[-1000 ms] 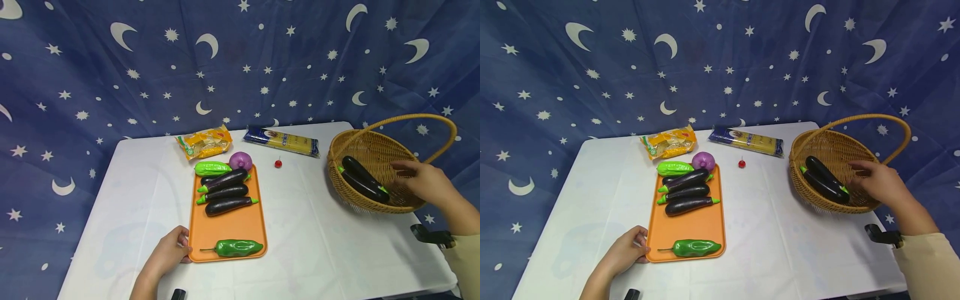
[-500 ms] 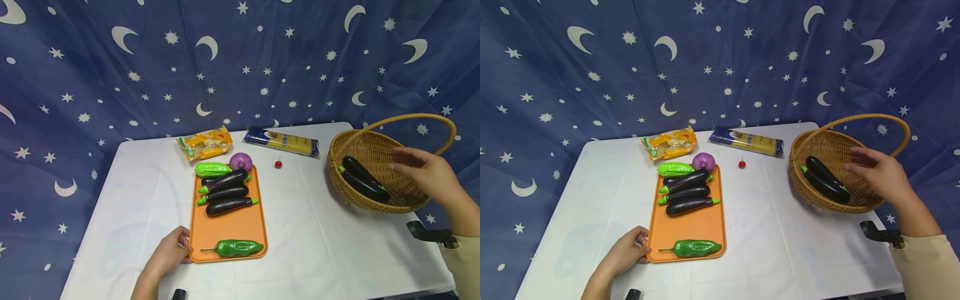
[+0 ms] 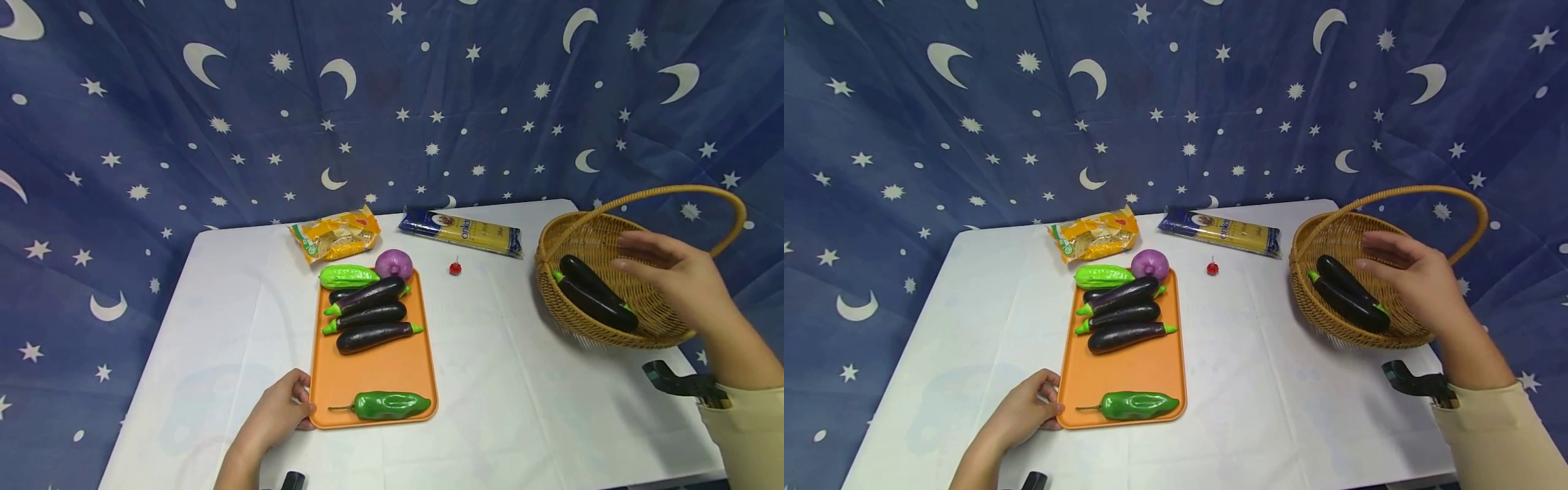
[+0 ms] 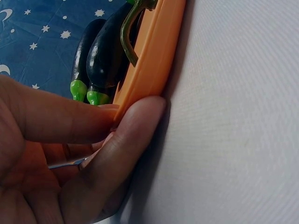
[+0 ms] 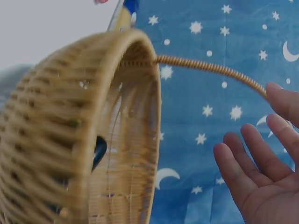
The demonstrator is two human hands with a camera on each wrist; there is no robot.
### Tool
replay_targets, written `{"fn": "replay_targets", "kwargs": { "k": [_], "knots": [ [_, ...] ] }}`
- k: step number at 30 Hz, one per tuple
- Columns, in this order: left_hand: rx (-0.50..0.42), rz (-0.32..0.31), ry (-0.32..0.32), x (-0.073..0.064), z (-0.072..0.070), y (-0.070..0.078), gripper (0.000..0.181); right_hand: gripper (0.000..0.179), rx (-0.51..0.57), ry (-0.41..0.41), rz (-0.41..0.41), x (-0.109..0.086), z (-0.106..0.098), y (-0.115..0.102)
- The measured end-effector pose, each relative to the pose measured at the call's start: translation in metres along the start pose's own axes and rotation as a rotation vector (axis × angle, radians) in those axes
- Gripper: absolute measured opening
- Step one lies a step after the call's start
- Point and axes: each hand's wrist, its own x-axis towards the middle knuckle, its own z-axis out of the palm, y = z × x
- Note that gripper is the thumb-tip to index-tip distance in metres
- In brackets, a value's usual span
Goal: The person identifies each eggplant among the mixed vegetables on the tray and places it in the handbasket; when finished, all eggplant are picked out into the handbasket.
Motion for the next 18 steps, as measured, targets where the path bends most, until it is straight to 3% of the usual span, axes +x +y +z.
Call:
{"fn": "replay_targets", "kwargs": {
  "k": [10, 18],
  "knots": [
    [-0.017, 0.011, 0.001, 0.000, 0.000, -0.001, 0.035, 0.048, 0.182, -0.073, -0.086, 0.001, 0.017, -0.015],
    [-0.016, 0.014, 0.002, -0.001, 0.000, -0.001, 0.034, 0.050, 0.194, -0.118, -0.088, 0.007, 0.038, -0.025]
  ]
}}
